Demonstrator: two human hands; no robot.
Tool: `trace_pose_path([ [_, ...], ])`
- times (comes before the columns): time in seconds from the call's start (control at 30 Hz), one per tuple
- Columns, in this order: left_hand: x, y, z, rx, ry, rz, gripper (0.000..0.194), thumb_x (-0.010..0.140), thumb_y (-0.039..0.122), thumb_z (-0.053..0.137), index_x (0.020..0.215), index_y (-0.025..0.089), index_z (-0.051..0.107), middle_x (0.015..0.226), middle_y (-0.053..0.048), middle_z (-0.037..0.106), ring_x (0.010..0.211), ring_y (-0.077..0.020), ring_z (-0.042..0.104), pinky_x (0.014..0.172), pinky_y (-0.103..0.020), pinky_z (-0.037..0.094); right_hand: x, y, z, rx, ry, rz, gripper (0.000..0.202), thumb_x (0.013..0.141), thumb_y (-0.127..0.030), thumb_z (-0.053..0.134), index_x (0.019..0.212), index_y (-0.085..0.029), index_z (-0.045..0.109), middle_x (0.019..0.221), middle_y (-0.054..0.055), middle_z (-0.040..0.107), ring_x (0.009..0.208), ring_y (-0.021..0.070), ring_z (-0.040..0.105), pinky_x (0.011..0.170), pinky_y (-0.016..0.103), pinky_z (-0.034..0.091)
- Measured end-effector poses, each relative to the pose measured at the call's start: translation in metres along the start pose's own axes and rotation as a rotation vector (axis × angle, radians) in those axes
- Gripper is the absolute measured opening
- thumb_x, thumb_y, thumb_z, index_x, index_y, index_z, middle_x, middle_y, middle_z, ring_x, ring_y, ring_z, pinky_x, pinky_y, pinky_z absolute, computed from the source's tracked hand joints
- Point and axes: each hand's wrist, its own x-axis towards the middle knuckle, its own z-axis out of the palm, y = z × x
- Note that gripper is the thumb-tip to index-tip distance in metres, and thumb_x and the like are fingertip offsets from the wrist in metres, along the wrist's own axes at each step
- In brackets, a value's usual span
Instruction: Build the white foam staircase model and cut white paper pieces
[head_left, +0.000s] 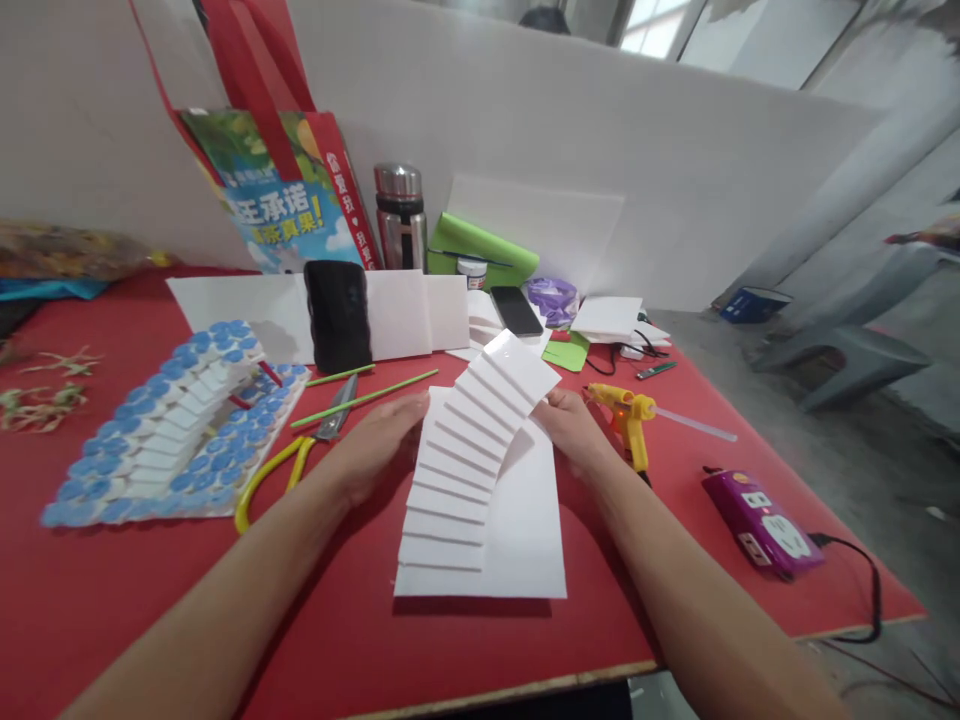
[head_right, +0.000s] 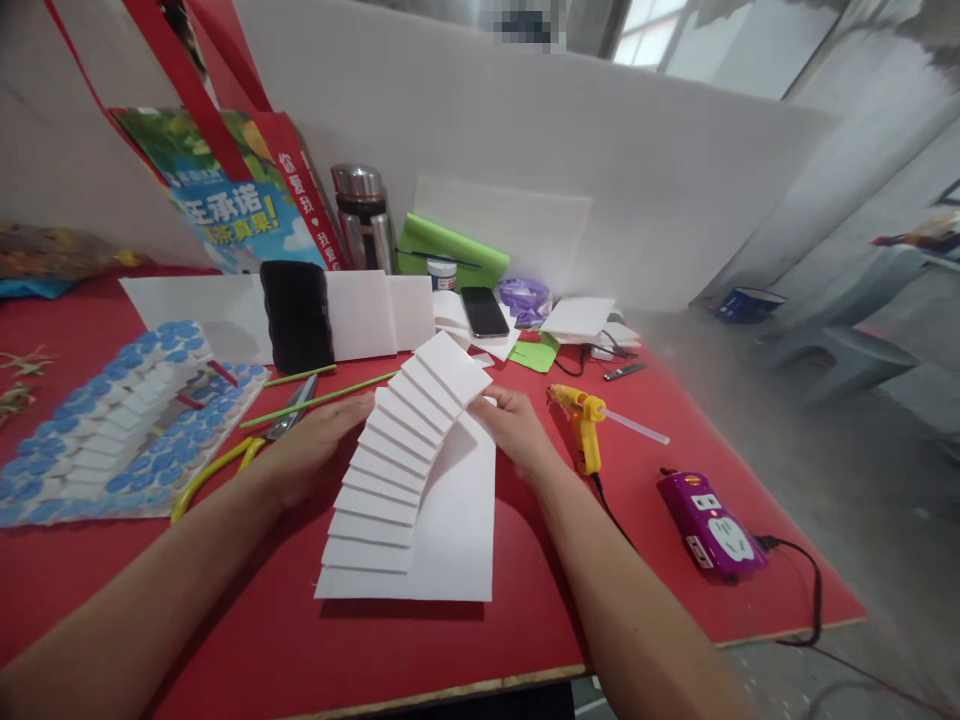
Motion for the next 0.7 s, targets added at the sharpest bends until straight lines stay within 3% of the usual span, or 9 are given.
trace_pose_path([
  [0.1,0.004,-0.005,-0.011,0.226,-0.162,-0.012,0.016,0.087,0.029,0.078,0.096,0.015,0.079,0.082,-0.008,0.08,0.066,-0.0202,0.074,0.063,-0.026,0.058,0.003,0.004,0.004,-0.054,0.007,-0.012,0.035,0.075,-0.051,0.085,0.084,-0.019,0.075,0.073,0.002,0.075,0.058,0.0168,0.064,0.055,0.029,0.047],
  [0.27,0.016,0.006,-0.033,0.184,-0.153,0.05,0.02,0.08,0.019,0.08,0.098,0.012,0.079,0.076,-0.007,0.079,0.061,-0.0184,0.071,0.06,-0.027,0.059,0.007,0.006,0.003,-0.087,0.086,-0.23,0.032,0.085,-0.045,0.08,0.111,-0.027,0.074,0.089,0.0,0.073,0.065,0.0127,0.06,0.061,0.027,0.049],
  [0.4,0.021,0.011,-0.041,0.098,-0.073,0.162,0.016,0.082,0.017,0.076,0.097,0.011,0.078,0.08,-0.01,0.08,0.07,-0.0219,0.076,0.068,-0.03,0.065,0.006,0.005,-0.001,-0.107,0.147,-0.363,0.018,0.089,-0.041,0.076,0.095,-0.024,0.076,0.083,0.0,0.069,0.067,0.0125,0.057,0.066,0.028,0.049],
  [0.57,0.022,0.015,-0.038,0.007,-0.016,0.234,0.021,0.087,0.015,0.07,0.107,0.01,0.077,0.094,-0.012,0.082,0.084,-0.0241,0.079,0.077,-0.032,0.067,0.001,0.007,0.001,-0.124,0.199,-0.234,0.027,0.083,-0.046,0.081,0.085,-0.02,0.072,0.069,-0.002,0.065,0.056,0.0112,0.051,0.051,0.025,0.04],
  [0.7,0.022,0.017,-0.036,-0.012,0.028,0.251,0.022,0.089,0.016,0.068,0.108,0.009,0.077,0.095,-0.013,0.082,0.085,-0.0241,0.079,0.077,-0.032,0.067,-0.001,0.006,0.005,-0.108,0.214,-0.218,0.04,0.083,-0.055,0.08,0.071,-0.02,0.065,0.058,-0.003,0.059,0.05,0.0095,0.048,0.047,0.023,0.038],
])
